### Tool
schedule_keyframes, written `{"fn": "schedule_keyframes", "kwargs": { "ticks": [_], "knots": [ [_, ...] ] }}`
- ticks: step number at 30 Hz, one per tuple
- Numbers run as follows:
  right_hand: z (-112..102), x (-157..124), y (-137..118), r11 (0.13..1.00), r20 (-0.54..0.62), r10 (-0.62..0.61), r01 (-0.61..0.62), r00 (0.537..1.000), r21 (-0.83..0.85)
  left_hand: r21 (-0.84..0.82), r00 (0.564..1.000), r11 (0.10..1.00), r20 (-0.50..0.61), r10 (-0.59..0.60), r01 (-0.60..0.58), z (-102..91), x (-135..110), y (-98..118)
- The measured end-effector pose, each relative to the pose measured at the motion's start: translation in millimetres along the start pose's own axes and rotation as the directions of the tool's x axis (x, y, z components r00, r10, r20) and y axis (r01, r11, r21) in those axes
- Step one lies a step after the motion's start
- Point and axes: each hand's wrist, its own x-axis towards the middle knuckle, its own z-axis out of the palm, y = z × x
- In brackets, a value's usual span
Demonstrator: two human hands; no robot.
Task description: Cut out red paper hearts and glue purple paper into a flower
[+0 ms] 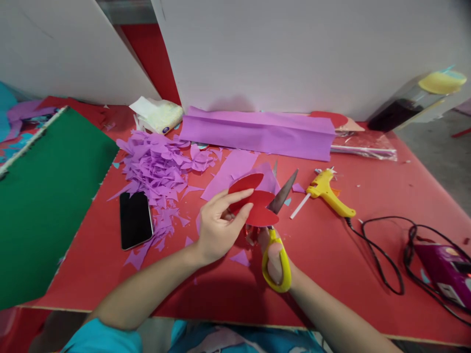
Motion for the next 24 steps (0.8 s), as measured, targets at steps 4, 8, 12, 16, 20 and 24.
{"fn": "schedule_keyframes", "kwargs": {
  "ticks": [4, 8, 12, 16, 20, 24],
  "knots": [
    [-0.2, 1.1, -4.2, 0.997, 0.03, 0.003, -0.005, 1.0, 0.076, 0.003, 1.0, 1.0, 0.01, 0.001, -0.001, -0.8, 0.0, -0.7],
    [0.1, 1.1, -6.5, 0.991, 0.04, 0.01, -0.015, 0.999, 0.13, 0.007, 1.0, 1.0, 0.018, -0.007, 0.006, -1.5, 0.5, -0.4],
    [0.5, 0.0, -4.2, 0.987, 0.029, 0.012, -0.016, 1.0, 0.161, -0.004, 1.0, 1.0, 0.012, -0.013, 0.014, -1.4, 0.9, 1.0],
    [1.3, -1.2, -0.9, 0.979, 0.029, 0.027, -0.032, 0.999, 0.202, -0.012, 1.0, 1.0, 0.008, -0.024, 0.024, -1.7, 1.3, 2.5],
    [2.6, -1.7, 0.1, 0.971, -0.01, 0.05, -0.046, 0.999, 0.234, -0.009, 1.0, 1.0, 0.021, -0.018, 0.018, -4.1, 3.5, 3.6],
    [1.2, -1.8, -1.6, 0.974, 0.0, 0.108, -0.105, 0.994, 0.2, 0.0, 0.999, 1.0, 0.054, -0.005, 0.005, -7.8, 8.3, 4.2]
  ]
}}
